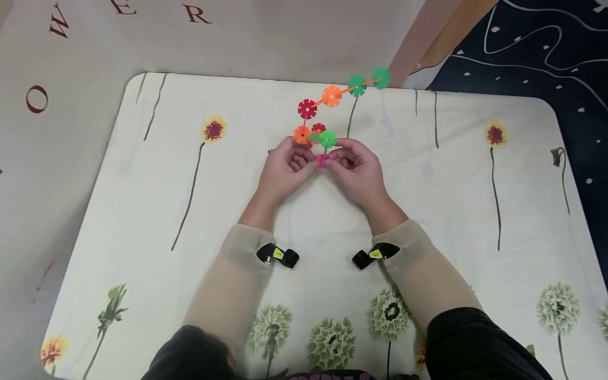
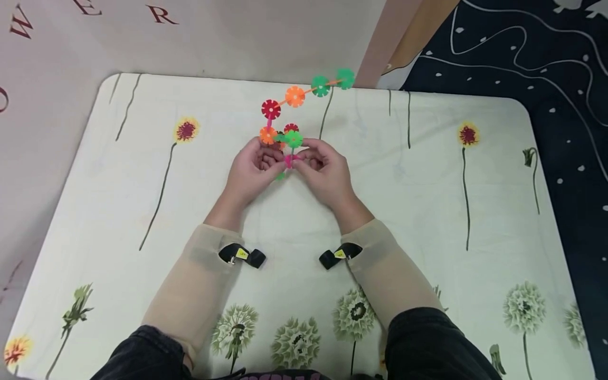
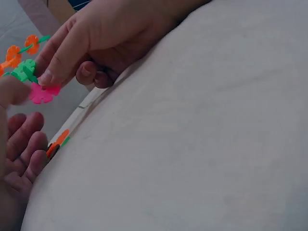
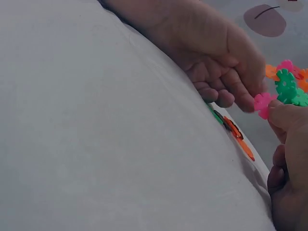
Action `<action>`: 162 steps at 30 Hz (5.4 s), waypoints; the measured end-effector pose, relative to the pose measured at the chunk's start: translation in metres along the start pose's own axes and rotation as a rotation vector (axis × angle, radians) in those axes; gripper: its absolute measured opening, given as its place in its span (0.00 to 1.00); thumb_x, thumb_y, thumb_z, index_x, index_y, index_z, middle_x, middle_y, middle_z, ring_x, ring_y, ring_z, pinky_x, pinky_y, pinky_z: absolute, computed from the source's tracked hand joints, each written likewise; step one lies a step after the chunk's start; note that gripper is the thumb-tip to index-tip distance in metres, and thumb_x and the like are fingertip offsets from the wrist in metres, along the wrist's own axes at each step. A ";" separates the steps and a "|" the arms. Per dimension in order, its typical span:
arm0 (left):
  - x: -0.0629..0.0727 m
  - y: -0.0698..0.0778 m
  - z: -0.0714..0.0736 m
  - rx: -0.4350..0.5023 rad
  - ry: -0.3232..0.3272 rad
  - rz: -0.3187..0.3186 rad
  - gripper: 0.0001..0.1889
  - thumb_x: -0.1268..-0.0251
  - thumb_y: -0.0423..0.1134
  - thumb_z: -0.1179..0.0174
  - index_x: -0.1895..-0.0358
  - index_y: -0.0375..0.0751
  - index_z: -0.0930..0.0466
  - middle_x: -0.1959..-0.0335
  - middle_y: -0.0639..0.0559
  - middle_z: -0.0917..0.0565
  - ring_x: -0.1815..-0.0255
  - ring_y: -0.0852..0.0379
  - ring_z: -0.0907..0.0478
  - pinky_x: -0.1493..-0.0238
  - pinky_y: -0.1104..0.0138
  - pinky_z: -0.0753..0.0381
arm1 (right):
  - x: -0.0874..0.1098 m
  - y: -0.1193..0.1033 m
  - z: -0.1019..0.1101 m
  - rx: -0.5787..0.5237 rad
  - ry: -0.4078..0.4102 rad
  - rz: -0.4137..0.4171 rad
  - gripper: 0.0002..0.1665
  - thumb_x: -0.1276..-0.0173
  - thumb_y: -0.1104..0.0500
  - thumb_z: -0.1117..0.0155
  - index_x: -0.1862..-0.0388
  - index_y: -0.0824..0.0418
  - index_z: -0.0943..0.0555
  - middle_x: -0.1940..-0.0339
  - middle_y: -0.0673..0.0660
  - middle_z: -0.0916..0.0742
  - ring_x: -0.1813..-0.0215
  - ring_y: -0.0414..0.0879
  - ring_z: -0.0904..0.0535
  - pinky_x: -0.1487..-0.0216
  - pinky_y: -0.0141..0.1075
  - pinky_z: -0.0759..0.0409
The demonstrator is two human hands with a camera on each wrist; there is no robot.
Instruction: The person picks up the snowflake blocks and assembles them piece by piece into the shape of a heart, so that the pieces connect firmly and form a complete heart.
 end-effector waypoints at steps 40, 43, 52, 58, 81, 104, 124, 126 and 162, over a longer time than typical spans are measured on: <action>0.000 0.000 0.017 0.131 0.241 0.015 0.09 0.25 0.34 0.32 0.48 0.34 0.14 0.55 0.45 0.09 0.55 0.54 0.12 0.56 0.68 0.14 | 0.006 -0.010 -0.027 0.529 -0.387 0.243 0.06 0.32 0.58 0.22 0.57 0.55 0.06 0.42 0.56 0.13 0.38 0.56 0.30 0.37 0.50 0.31; -0.001 0.001 0.017 0.119 0.237 0.015 0.09 0.25 0.35 0.31 0.48 0.36 0.13 0.55 0.47 0.09 0.56 0.54 0.12 0.56 0.67 0.13 | 0.003 -0.011 -0.024 0.525 -0.326 0.220 0.07 0.34 0.58 0.21 0.58 0.57 0.07 0.51 0.57 0.17 0.42 0.57 0.31 0.41 0.49 0.30; -0.001 0.004 0.017 0.093 0.228 0.018 0.10 0.26 0.37 0.30 0.47 0.39 0.13 0.55 0.50 0.09 0.56 0.55 0.12 0.55 0.67 0.13 | -0.001 -0.008 -0.025 0.646 -0.342 0.064 0.20 0.33 0.52 0.23 0.47 0.61 0.13 0.50 0.57 0.17 0.40 0.59 0.31 0.37 0.50 0.31; 0.003 -0.001 0.016 0.100 0.228 0.025 0.08 0.26 0.34 0.30 0.50 0.37 0.13 0.57 0.49 0.09 0.58 0.54 0.13 0.58 0.68 0.14 | 0.004 -0.004 -0.025 0.518 -0.287 0.012 0.11 0.33 0.58 0.23 0.58 0.59 0.17 0.57 0.54 0.16 0.47 0.54 0.28 0.44 0.45 0.28; 0.002 0.003 0.007 0.074 0.157 0.014 0.08 0.28 0.35 0.28 0.51 0.35 0.12 0.59 0.46 0.09 0.58 0.53 0.13 0.53 0.68 0.15 | 0.004 -0.009 0.006 0.007 0.158 0.190 0.06 0.36 0.76 0.24 0.65 0.70 0.13 0.61 0.64 0.10 0.61 0.44 0.15 0.60 0.31 0.16; 0.002 0.003 0.004 0.057 0.092 -0.006 0.08 0.29 0.30 0.29 0.51 0.33 0.12 0.60 0.46 0.09 0.60 0.53 0.14 0.56 0.68 0.16 | 0.007 -0.045 0.002 0.067 0.179 0.114 0.04 0.35 0.81 0.33 0.66 0.79 0.13 0.59 0.74 0.11 0.60 0.39 0.16 0.58 0.28 0.20; 0.002 0.003 0.002 0.043 0.065 -0.021 0.07 0.31 0.30 0.27 0.54 0.33 0.12 0.58 0.46 0.08 0.62 0.52 0.14 0.57 0.67 0.15 | 0.005 -0.021 0.003 0.113 0.177 0.126 0.04 0.36 0.79 0.27 0.63 0.77 0.10 0.67 0.71 0.13 0.65 0.33 0.20 0.60 0.24 0.21; 0.002 0.004 0.002 0.045 0.060 -0.017 0.07 0.32 0.30 0.27 0.54 0.32 0.11 0.59 0.46 0.08 0.62 0.52 0.14 0.57 0.67 0.15 | 0.005 -0.014 0.005 0.127 0.173 0.129 0.04 0.36 0.77 0.25 0.63 0.74 0.09 0.68 0.70 0.13 0.66 0.33 0.20 0.60 0.23 0.21; 0.000 0.000 0.013 0.265 0.191 -0.002 0.06 0.27 0.27 0.32 0.51 0.29 0.15 0.58 0.41 0.10 0.63 0.53 0.14 0.60 0.68 0.13 | 0.003 -0.006 -0.027 0.603 -0.339 0.150 0.20 0.27 0.51 0.30 0.38 0.53 0.10 0.31 0.52 0.15 0.28 0.57 0.30 0.28 0.56 0.34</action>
Point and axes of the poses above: each hand's wrist, its own x-axis away from the middle knuckle, its own z-axis out of the back of the hand, y = z × x, the point moved 7 cm from there along -x, towards the middle knuckle
